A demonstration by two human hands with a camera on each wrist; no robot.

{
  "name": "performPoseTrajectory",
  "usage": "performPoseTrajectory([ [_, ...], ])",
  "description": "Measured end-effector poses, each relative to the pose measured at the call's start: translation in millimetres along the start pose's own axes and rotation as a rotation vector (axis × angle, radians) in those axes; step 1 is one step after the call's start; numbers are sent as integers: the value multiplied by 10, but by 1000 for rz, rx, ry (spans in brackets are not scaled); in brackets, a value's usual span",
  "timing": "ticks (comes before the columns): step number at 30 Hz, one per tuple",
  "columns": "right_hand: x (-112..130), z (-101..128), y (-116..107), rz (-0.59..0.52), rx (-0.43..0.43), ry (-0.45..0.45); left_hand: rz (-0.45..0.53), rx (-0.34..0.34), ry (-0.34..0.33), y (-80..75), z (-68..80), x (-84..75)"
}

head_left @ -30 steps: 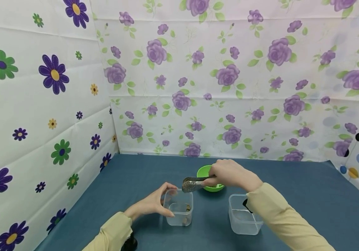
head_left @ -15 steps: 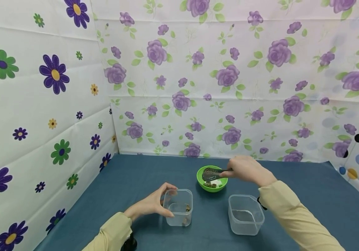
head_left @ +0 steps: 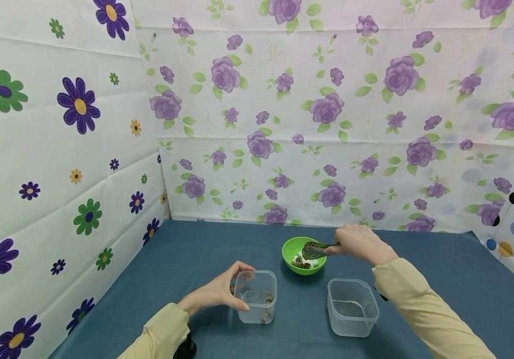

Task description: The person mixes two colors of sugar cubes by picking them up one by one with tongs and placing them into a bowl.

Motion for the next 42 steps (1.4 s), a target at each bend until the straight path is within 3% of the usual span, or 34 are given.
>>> performPoseTrajectory([
  [11,-79,-9,67,29,29,65,-20,-3,2,1,3,-2],
  [21,39,-28,3,4,17,37,-21,-6,1,-3,7,-2],
  [34,724,-174,-235,-41,11,-200,-7,5,8,9,3,2],
  [42,1074,-296,-287,19,17,-338,-13,-3,-2,2,0,10],
])
Point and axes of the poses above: each hand's wrist, its own z-axis away from the middle knuckle, its own y-axis out of the palm, x = y × z, the point moved 9 cm from there along -z, towards the middle knuckle, and after that the axes turned 11 degrees about -y, right-handed, at the moved point
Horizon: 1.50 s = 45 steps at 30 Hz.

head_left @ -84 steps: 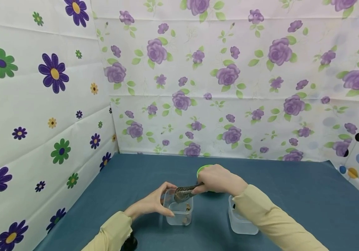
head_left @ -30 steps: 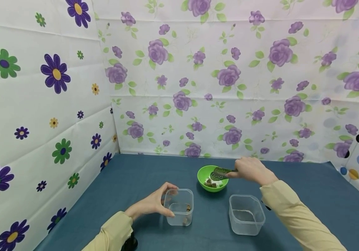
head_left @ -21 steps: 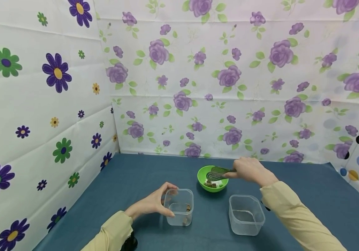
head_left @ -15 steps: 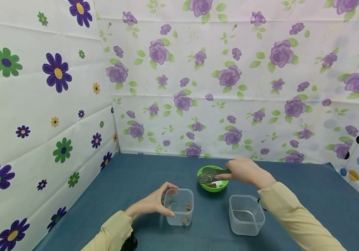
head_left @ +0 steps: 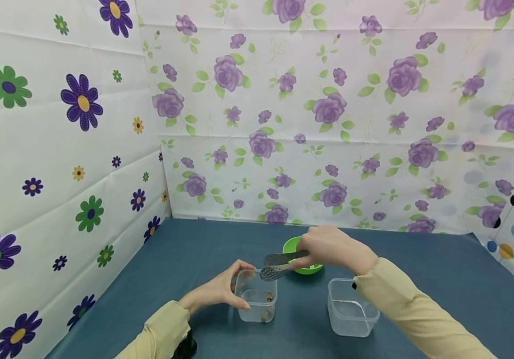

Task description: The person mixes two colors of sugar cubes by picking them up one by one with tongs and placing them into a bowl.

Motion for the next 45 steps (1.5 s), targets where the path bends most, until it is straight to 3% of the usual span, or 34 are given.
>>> performPoseTrajectory([
  [10,244,-292,92,247,187,40,-4,-5,1,-1,1,4],
  [18,449,-508,170,515,215,4,16,3,-7,1,-4,16],
  [24,489,-618,294,664,288,44,28,6,-5,-7,1,9],
  [33,506,-687,459,715,433,127,33,21,-4,7,10,-10],
  [45,459,-722,551,713,458,132,36,21,-7,1,10,-27],
])
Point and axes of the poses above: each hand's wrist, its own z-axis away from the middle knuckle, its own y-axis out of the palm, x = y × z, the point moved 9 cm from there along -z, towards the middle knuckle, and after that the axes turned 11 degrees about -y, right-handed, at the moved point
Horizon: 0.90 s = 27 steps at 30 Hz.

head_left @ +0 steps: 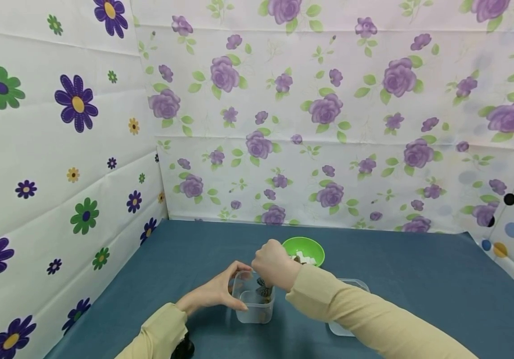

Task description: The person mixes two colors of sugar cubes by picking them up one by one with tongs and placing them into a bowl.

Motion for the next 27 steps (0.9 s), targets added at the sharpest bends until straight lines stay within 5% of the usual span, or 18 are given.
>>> performPoseTrajectory([
  [19,97,-61,125,-4,77,25,-2,-12,-22,-6,-7,21],
  [27,101,-58,135,-29,43,-6,4,-2,-7,-2,-13,23],
])
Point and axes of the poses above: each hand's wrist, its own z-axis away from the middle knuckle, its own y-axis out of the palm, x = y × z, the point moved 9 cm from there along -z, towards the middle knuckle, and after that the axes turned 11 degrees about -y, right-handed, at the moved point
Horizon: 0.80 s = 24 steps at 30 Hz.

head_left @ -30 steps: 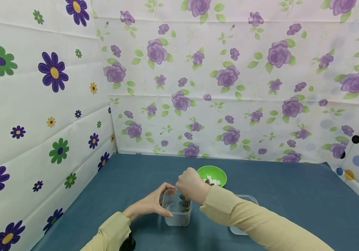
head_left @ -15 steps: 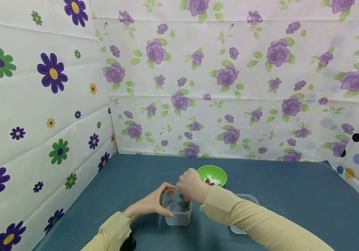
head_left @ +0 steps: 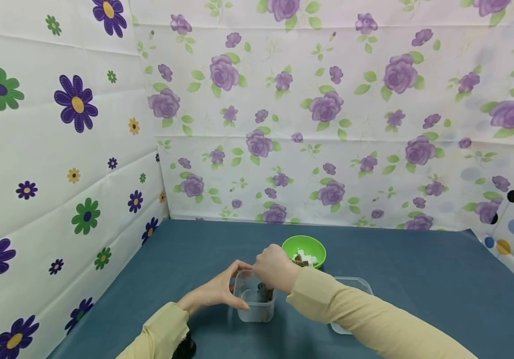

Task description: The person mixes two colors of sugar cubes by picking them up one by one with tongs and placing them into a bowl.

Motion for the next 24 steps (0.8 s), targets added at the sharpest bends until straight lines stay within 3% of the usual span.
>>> performPoseTrajectory([
  [15,-106,43,-94,-89,-153,-40,-8,7,0,7,0,-5],
  [24,-147,55,-63,-106,-183,-38,-13,2,2,4,-2,-6],
])
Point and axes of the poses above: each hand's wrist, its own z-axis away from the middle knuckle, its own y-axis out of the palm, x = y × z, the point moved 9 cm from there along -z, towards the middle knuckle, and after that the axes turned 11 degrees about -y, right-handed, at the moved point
